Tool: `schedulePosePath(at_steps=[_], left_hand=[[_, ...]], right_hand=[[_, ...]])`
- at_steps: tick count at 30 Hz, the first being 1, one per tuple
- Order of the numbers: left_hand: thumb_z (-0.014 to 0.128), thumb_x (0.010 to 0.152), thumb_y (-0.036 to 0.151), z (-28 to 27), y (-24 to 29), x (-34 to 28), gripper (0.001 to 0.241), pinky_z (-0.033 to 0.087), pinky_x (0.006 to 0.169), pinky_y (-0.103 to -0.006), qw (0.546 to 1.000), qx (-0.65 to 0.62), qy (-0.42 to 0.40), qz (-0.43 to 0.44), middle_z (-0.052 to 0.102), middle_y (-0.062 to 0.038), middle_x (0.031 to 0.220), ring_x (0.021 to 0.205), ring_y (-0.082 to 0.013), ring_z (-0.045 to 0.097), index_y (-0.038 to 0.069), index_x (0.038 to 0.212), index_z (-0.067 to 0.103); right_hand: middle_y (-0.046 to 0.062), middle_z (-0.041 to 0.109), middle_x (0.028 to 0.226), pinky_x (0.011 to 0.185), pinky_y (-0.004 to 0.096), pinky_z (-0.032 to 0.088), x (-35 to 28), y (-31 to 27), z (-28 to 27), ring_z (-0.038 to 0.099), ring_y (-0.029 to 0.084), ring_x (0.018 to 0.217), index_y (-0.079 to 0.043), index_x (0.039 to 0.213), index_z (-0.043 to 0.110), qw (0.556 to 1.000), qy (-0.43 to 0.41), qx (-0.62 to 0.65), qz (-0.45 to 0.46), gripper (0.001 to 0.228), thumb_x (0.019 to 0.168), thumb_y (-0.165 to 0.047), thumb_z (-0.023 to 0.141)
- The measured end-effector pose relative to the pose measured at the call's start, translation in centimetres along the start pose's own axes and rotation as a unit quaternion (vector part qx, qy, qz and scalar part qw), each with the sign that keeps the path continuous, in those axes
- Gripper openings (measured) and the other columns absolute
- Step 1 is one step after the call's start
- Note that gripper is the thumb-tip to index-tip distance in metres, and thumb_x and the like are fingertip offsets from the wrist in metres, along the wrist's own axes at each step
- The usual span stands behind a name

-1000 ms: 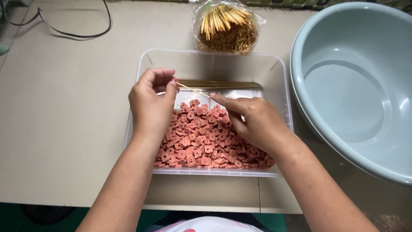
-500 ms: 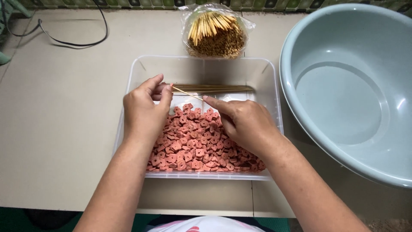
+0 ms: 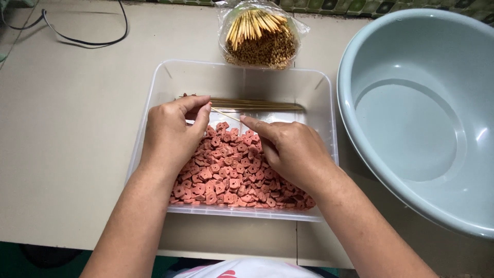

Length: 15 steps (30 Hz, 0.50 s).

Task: The person is skewering small, diced pieces of pink food onto wooden skewers one by one.

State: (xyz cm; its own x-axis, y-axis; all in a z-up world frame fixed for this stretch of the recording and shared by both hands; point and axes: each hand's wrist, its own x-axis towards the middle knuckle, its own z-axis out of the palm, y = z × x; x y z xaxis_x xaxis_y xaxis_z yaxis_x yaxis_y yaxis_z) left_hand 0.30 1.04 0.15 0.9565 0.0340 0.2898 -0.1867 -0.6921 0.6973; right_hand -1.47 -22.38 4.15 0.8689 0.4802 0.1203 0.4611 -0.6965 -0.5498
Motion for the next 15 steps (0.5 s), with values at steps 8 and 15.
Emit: schedulePosePath(at_steps=[8, 15], left_hand=[[0.075, 0.095, 0.018, -0.7, 1.3, 0.2, 0.029, 0.063, 0.067, -0.0362, 0.999, 0.021, 0.01, 0.026, 0.073, -0.021, 0.101, 0.093, -0.0347, 0.074, -0.002, 0.116, 0.074], [0.073, 0.094, 0.028, -1.0, 3.8, -0.1, 0.026, 0.039, 0.106, -0.0596, 0.983, 0.093, -0.126, 0.093, 0.073, -0.011, 0.118, 0.122, -0.0349, 0.061, 0.012, 0.114, 0.078]], right_hand=[[0.013, 0.079, 0.076, 0.061, 0.032, 0.06, 0.2, 0.8, 0.3, 0.075, 0.023, 0.063, -0.004, 0.129, 0.07, 1.0, -0.007, 0.005, 0.004, 0.04, 0.092, 0.002, 0.055], [0.016, 0.08, 0.082, 0.069, 0.036, 0.063, 0.5, 0.4, 0.0, 0.078, 0.026, 0.071, -0.001, 0.125, 0.071, 0.999, -0.032, 0.007, 0.01, 0.036, 0.091, 0.002, 0.058]])
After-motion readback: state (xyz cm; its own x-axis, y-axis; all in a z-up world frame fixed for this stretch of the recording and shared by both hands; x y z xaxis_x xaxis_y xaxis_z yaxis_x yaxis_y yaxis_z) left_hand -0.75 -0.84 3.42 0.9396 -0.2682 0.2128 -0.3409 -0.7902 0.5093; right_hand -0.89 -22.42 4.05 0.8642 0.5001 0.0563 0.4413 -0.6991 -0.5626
